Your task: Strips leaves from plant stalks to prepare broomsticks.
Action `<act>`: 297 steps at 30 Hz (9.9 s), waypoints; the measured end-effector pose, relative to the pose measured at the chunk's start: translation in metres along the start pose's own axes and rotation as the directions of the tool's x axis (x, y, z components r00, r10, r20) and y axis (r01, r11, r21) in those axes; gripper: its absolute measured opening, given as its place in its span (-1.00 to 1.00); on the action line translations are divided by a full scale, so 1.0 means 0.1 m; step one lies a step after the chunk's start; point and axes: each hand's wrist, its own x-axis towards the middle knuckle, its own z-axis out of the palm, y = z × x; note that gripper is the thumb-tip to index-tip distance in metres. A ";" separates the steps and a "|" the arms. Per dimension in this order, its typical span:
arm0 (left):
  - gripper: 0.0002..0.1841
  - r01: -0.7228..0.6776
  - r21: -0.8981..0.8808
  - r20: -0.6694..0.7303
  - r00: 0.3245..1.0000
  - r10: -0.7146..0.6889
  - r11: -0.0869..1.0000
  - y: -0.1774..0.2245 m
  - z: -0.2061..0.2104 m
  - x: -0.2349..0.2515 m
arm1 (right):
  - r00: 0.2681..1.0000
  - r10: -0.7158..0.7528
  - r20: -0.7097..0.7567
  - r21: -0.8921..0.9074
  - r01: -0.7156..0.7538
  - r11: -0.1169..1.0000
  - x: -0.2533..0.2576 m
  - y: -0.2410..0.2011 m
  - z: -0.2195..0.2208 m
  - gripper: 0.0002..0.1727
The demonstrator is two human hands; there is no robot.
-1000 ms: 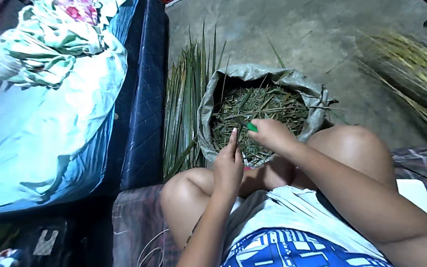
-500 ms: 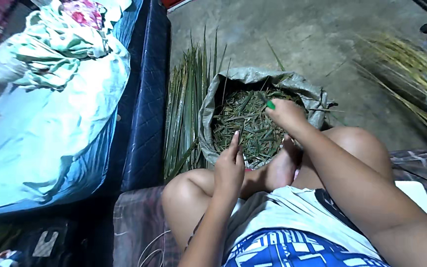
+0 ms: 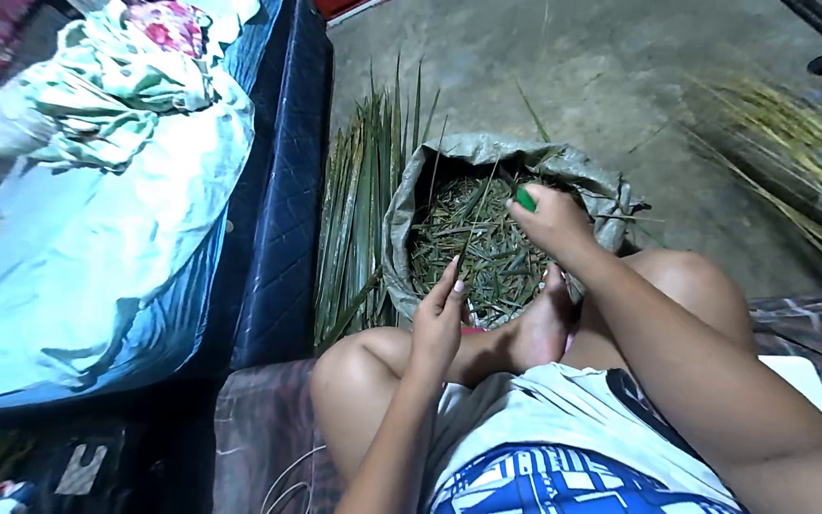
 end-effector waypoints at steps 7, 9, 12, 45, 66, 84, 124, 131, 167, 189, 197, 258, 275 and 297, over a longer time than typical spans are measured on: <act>-0.42 0.129 0.170 0.149 0.976 -0.155 0.977 0.10 0.11 0.01 | 0.964 -0.077 0.255 0.341 -0.015 0.940 -0.07 0.05 0.32 -0.71; -0.44 0.100 0.229 0.171 0.975 -0.142 0.968 0.09 0.09 0.01 | 0.977 -0.044 0.207 0.410 -0.046 0.911 0.00 0.17 0.29 -0.66; -0.48 0.077 0.258 0.134 0.984 -0.114 0.963 0.02 0.06 0.06 | 0.984 0.007 0.180 0.329 -0.067 0.942 0.01 0.16 0.23 -0.65; -0.46 0.122 0.394 0.153 0.968 -0.196 0.911 -0.27 -0.07 0.19 | 0.893 0.167 0.418 -0.343 -0.015 0.939 -0.05 -0.19 0.47 -0.69; -0.54 0.119 0.386 0.127 0.975 -0.180 0.915 -0.32 -0.07 0.13 | 0.754 0.176 0.633 -0.311 0.039 0.950 -0.29 -0.19 0.59 -0.70; -0.55 0.140 0.232 0.074 0.984 -0.161 0.963 -0.35 -0.10 0.13 | 0.782 0.168 0.600 -0.371 0.086 0.925 -0.38 -0.22 0.63 -0.66; -0.41 0.057 0.627 0.040 0.994 -0.105 0.777 -0.20 -0.02 0.04 | 0.583 -0.018 0.812 0.339 -0.447 0.828 -0.07 0.05 0.41 -0.40; -0.41 0.021 0.637 0.077 0.993 -0.091 0.770 -0.17 -0.02 0.00 | 0.692 0.057 0.719 0.408 -0.487 0.772 0.11 0.11 0.27 -0.42; -0.54 0.166 0.005 0.275 0.948 -0.161 0.986 -0.21 -0.14 -0.11 | 0.885 0.060 0.462 0.532 -0.331 0.780 0.10 0.14 0.09 -0.45; -0.51 0.158 0.438 0.098 0.970 -0.222 0.885 -0.38 -0.13 0.17 | 0.845 0.170 0.507 -0.489 0.119 0.864 -0.46 -0.26 0.80 -0.57; -0.48 0.181 0.449 0.107 0.961 -0.254 0.875 -0.41 -0.11 0.22 | 0.764 0.159 0.625 -0.281 0.030 0.959 -0.34 -0.21 0.66 -0.64; -0.51 0.218 -0.062 0.156 0.966 -0.206 0.974 -0.39 -0.19 0.09 | 0.918 0.173 0.357 -0.357 -0.037 0.934 0.02 -0.02 0.58 -0.68; -0.41 0.113 0.398 0.188 0.961 -0.202 0.910 -0.37 -0.09 0.07 | 0.845 0.097 0.526 0.090 -0.169 0.982 -0.14 -0.01 0.83 -0.65; -0.44 0.171 0.459 0.135 0.956 -0.259 0.872 -0.41 -0.08 0.13 | 0.898 0.249 0.362 -0.530 -0.021 0.848 -0.13 -0.10 0.78 -0.59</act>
